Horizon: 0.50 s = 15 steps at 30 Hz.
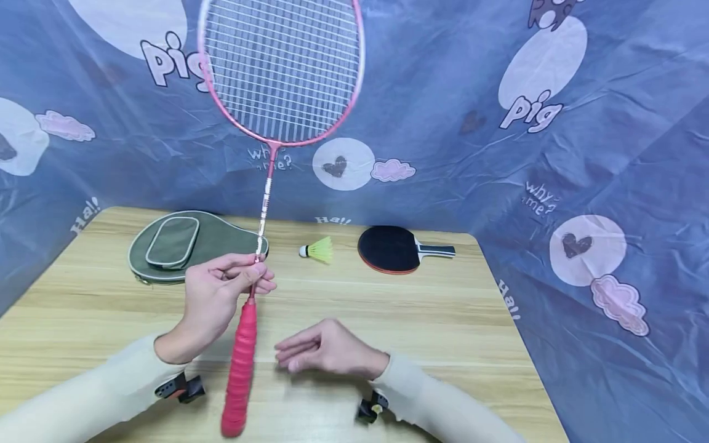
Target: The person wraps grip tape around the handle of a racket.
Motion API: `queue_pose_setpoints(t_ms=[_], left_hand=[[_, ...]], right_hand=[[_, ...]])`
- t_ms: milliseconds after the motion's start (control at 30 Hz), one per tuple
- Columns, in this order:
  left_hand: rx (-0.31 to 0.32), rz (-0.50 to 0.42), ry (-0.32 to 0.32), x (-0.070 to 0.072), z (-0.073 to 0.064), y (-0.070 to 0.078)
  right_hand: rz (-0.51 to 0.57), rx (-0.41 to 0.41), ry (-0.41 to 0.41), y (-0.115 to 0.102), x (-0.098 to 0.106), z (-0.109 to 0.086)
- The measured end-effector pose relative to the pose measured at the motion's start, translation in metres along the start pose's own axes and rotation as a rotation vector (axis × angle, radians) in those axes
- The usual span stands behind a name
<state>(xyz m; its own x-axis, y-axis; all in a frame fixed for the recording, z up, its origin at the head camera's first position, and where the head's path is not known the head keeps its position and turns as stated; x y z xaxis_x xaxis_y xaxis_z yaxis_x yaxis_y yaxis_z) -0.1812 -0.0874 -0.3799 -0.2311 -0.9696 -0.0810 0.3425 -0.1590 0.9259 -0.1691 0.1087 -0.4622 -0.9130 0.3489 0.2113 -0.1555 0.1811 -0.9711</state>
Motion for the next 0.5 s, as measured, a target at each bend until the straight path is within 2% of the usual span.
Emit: queue_pose_setpoints(t_ms=[100,167,200,267,367,433,500], left_hand=[[0.035,0.031,-0.033,0.002,-0.003,0.0],[0.066,0.065,-0.056,0.003,-0.006,-0.002],[0.083,0.091,-0.068,0.005,-0.007,-0.003],[0.112,0.146,-0.09,0.008,-0.01,-0.005],[0.151,0.246,-0.118,0.017,-0.014,-0.008],[0.182,0.311,-0.134,0.023,-0.015,-0.009],[0.218,0.374,-0.158,0.029,-0.017,-0.011]], right_hand=[[-0.006,0.027,0.188,-0.012,0.024,-0.01],[0.014,0.106,0.316,-0.019,0.045,-0.021],[0.051,0.17,0.372,-0.023,0.057,-0.028],[0.148,0.355,0.442,-0.031,0.083,-0.043],[0.303,0.673,0.453,-0.041,0.12,-0.072],[0.348,0.793,0.473,-0.049,0.141,-0.091],[0.35,0.839,0.528,-0.056,0.157,-0.106]])
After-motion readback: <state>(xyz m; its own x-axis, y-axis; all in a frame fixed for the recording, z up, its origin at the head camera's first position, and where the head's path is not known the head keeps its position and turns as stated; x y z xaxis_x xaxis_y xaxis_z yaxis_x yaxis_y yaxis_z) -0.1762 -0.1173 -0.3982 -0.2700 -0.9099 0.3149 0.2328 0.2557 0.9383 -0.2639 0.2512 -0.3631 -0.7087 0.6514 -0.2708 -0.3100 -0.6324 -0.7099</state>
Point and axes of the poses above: each hand's wrist, its own z-axis towards the middle knuckle, its own x-axis out of the back of the hand, y = z × x, the point moved 4 cm from there along z, towards the middle knuckle, and after that the axes turned 15 degrees about -y, right-handed, at the moved point
